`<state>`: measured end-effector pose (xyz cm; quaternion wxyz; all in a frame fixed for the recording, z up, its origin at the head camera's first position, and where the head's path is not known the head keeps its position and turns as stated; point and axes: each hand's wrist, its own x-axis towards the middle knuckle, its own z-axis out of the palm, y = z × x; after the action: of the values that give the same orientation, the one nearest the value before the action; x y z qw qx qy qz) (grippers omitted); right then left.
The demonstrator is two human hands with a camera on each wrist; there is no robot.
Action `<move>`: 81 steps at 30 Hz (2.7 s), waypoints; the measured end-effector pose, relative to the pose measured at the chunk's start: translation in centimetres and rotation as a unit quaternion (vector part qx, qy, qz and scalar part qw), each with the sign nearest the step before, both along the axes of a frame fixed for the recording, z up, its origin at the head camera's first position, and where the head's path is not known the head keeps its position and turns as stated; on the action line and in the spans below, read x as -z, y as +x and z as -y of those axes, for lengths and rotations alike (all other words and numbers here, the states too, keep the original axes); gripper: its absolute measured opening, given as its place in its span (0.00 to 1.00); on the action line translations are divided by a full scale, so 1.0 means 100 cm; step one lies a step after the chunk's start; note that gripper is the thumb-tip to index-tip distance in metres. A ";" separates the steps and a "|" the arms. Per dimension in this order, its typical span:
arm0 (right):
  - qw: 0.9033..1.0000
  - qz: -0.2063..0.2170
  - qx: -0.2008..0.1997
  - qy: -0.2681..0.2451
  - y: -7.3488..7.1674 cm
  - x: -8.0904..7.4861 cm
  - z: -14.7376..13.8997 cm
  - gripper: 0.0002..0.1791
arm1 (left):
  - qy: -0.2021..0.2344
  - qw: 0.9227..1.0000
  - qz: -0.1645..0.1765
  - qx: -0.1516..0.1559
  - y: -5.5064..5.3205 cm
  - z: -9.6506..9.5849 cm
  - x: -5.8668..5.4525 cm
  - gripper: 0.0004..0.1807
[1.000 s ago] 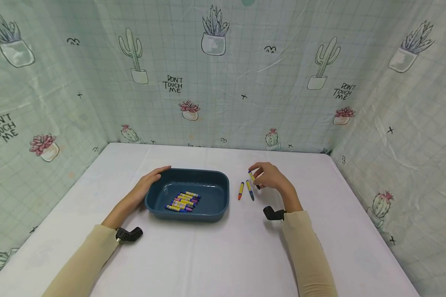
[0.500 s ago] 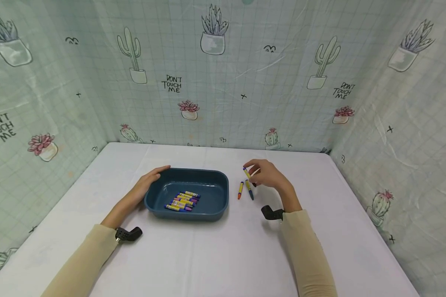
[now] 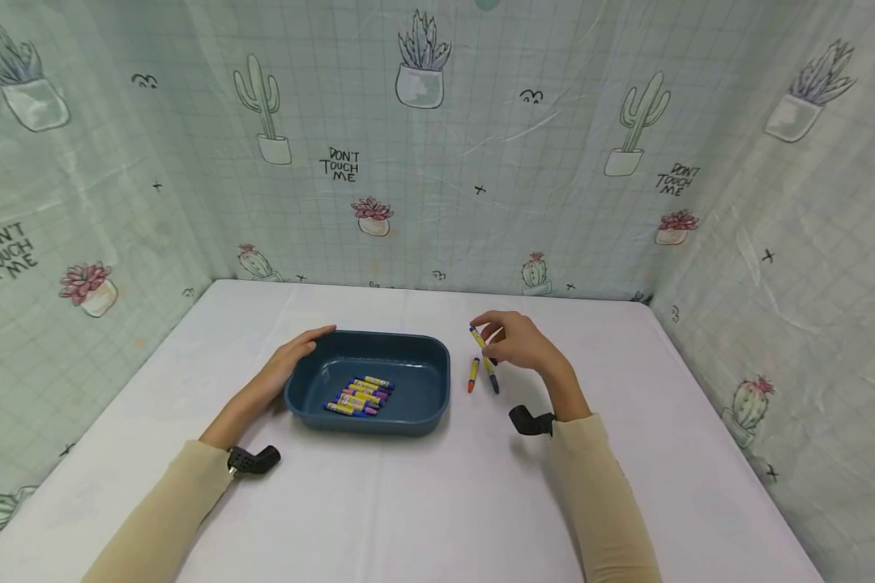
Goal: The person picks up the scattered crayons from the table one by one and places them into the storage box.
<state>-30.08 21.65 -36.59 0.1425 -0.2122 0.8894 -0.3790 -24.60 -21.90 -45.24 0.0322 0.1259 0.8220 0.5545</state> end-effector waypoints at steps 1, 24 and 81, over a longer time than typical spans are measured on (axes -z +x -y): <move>1.000 -0.002 -0.003 0.000 0.000 0.000 0.001 0.28 | -0.001 1.000 0.001 0.001 0.000 0.000 0.000 0.26; 0.985 -0.032 -0.151 0.072 -0.010 -0.025 0.082 0.25 | 0.003 1.000 0.010 0.000 0.000 -0.001 -0.002 0.26; 0.938 0.041 -0.256 0.228 -0.010 0.007 0.191 0.26 | 0.020 1.000 0.008 0.005 -0.001 -0.001 0.000 0.26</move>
<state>-31.12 2.52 -37.28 0.3159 -0.3788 0.8609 -0.1247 -24.69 -21.76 -45.28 0.0390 0.1264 0.8096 0.5719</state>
